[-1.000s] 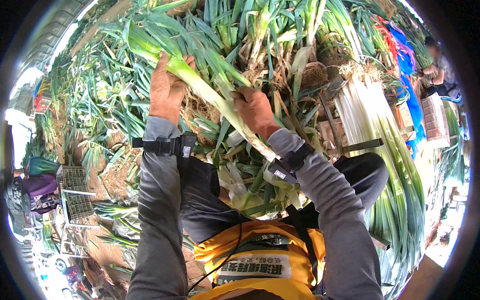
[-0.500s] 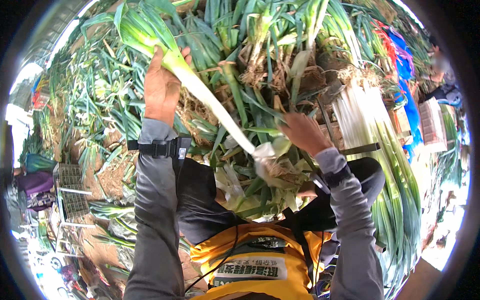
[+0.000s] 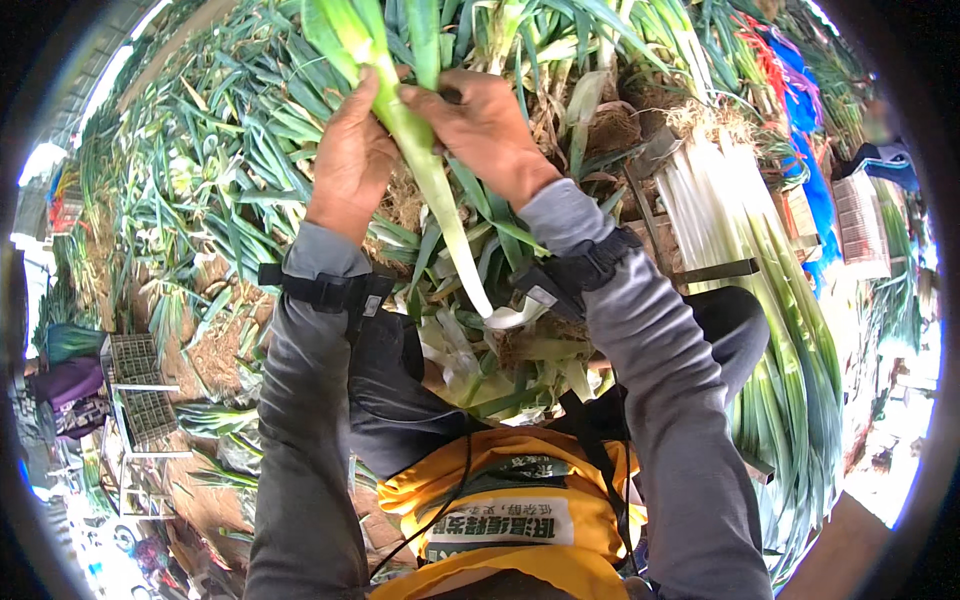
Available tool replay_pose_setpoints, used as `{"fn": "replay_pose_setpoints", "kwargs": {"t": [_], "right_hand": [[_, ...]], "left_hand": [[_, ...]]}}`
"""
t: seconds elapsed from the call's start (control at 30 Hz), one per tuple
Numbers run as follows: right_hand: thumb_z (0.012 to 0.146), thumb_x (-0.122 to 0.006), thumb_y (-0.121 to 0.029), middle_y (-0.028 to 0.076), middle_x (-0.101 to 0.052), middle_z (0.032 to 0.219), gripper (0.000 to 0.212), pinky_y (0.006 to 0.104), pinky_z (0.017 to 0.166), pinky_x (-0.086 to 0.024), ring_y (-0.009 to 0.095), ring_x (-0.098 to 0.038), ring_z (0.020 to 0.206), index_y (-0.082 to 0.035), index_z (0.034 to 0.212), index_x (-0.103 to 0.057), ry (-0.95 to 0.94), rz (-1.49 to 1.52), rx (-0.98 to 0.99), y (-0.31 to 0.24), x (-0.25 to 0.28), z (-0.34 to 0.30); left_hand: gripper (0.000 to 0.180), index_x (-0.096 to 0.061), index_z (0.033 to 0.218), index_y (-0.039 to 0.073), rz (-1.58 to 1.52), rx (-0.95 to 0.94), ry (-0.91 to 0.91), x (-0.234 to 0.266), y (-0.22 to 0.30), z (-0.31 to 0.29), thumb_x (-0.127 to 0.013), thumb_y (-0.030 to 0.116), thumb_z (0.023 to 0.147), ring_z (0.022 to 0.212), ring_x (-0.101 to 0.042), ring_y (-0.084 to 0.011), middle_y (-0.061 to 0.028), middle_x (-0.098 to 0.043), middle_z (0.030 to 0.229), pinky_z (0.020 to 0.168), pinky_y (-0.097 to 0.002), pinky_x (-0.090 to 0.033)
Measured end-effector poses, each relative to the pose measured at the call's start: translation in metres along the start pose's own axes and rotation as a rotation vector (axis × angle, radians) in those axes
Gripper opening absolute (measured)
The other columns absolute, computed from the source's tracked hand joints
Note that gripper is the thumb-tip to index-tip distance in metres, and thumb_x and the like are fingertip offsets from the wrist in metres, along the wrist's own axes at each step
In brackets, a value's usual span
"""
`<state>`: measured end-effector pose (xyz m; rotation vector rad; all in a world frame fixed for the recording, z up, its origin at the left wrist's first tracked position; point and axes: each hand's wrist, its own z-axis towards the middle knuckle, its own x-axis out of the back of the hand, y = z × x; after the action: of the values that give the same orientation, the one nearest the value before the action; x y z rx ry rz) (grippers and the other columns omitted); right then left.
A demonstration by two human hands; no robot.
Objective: Peeling and trimming outer layers from harvested leeks for processing.
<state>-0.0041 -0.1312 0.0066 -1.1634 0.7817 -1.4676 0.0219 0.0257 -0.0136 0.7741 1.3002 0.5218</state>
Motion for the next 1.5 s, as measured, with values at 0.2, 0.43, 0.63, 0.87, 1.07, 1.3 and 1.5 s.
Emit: {"fn": "replay_pose_setpoints", "kwargs": {"t": [0.2, 0.43, 0.63, 0.87, 1.07, 1.3, 1.5], "right_hand": [[0.095, -0.068, -0.029, -0.001, -0.056, 0.063, 0.030, 0.0217, 0.043, -0.038, 0.005, -0.048, 0.049, 0.001, 0.096, -0.067, -0.140, 0.421, -0.239, -0.004, 0.027, -0.036], [0.091, -0.072, -0.025, -0.002, -0.055, 0.070, 0.030, 0.0214, 0.040, -0.031, 0.005, -0.044, 0.046, 0.002, 0.102, -0.065, -0.143, 0.531, -0.554, 0.017, 0.050, -0.065], [0.091, -0.066, -0.027, 0.011, -0.064, 0.079, 0.029, 0.0322, 0.052, -0.048, 0.017, -0.063, 0.063, -0.003, 0.106, -0.068, -0.538, -0.572, -0.199, 0.156, 0.094, -0.158], [0.092, -0.063, -0.037, 0.021, -0.067, 0.102, 0.042, 0.0485, 0.077, -0.052, 0.037, -0.067, 0.088, -0.007, 0.121, -0.059, -0.232, -0.923, -0.221, 0.094, 0.057, -0.127], [0.092, -0.063, -0.041, 0.014, -0.065, 0.115, 0.047, 0.0420, 0.085, -0.053, 0.032, -0.065, 0.099, -0.006, 0.124, -0.059, -0.320, -0.701, 0.339, 0.071, 0.012, -0.093], [0.096, -0.061, -0.041, 0.010, -0.067, 0.106, 0.046, 0.0326, 0.083, -0.050, 0.017, -0.063, 0.096, -0.003, 0.121, -0.062, -0.566, 0.087, -0.314, 0.082, 0.011, -0.106], [0.098, -0.057, -0.046, 0.010, -0.069, 0.102, 0.054, 0.0306, 0.083, -0.048, 0.017, -0.063, 0.089, 0.002, 0.122, -0.061, -0.636, -0.001, -0.219, 0.025, -0.011, -0.065]], "left_hand": [[0.040, -0.059, 0.115, -0.001, 0.000, -0.053, 0.152, 0.000, 0.014, 0.000, -0.055, 0.036, 0.100, 0.086, -0.063, -0.0216, -0.0094, -0.061, 0.096, 0.082, -0.0385, -0.055], [0.042, -0.057, 0.115, -0.001, 0.050, -0.155, 0.113, 0.028, 0.035, 0.016, -0.054, 0.038, 0.100, 0.086, -0.060, -0.0212, -0.0086, -0.059, 0.095, 0.082, -0.0390, -0.054], [0.039, -0.055, 0.117, 0.000, 0.100, -0.374, 0.309, 0.054, 0.061, 0.026, -0.051, 0.035, 0.102, 0.085, -0.058, -0.0213, -0.0107, -0.059, 0.097, 0.079, -0.0372, -0.051], [0.037, -0.053, 0.113, 0.000, 0.010, -0.348, 0.474, 0.068, 0.067, 0.016, -0.045, 0.035, 0.104, 0.095, -0.056, -0.0274, -0.0144, -0.058, 0.104, 0.093, -0.0447, -0.048], [0.040, -0.045, 0.119, -0.003, -0.033, -0.300, 0.450, 0.097, 0.078, 0.031, -0.046, 0.034, 0.104, 0.096, -0.056, -0.0303, -0.0190, -0.055, 0.108, 0.090, -0.0473, -0.050], [0.029, -0.049, 0.113, -0.004, -0.163, -0.314, 0.136, 0.090, 0.089, 0.027, -0.049, 0.024, 0.103, 0.103, -0.057, -0.0332, -0.0228, -0.054, 0.107, 0.099, -0.0528, -0.050], [0.029, -0.050, 0.105, -0.002, -0.203, -0.219, 0.444, 0.099, 0.058, 0.026, -0.043, 0.027, 0.105, 0.089, -0.059, -0.0302, -0.0190, -0.055, 0.100, 0.085, -0.0476, -0.056]]}}
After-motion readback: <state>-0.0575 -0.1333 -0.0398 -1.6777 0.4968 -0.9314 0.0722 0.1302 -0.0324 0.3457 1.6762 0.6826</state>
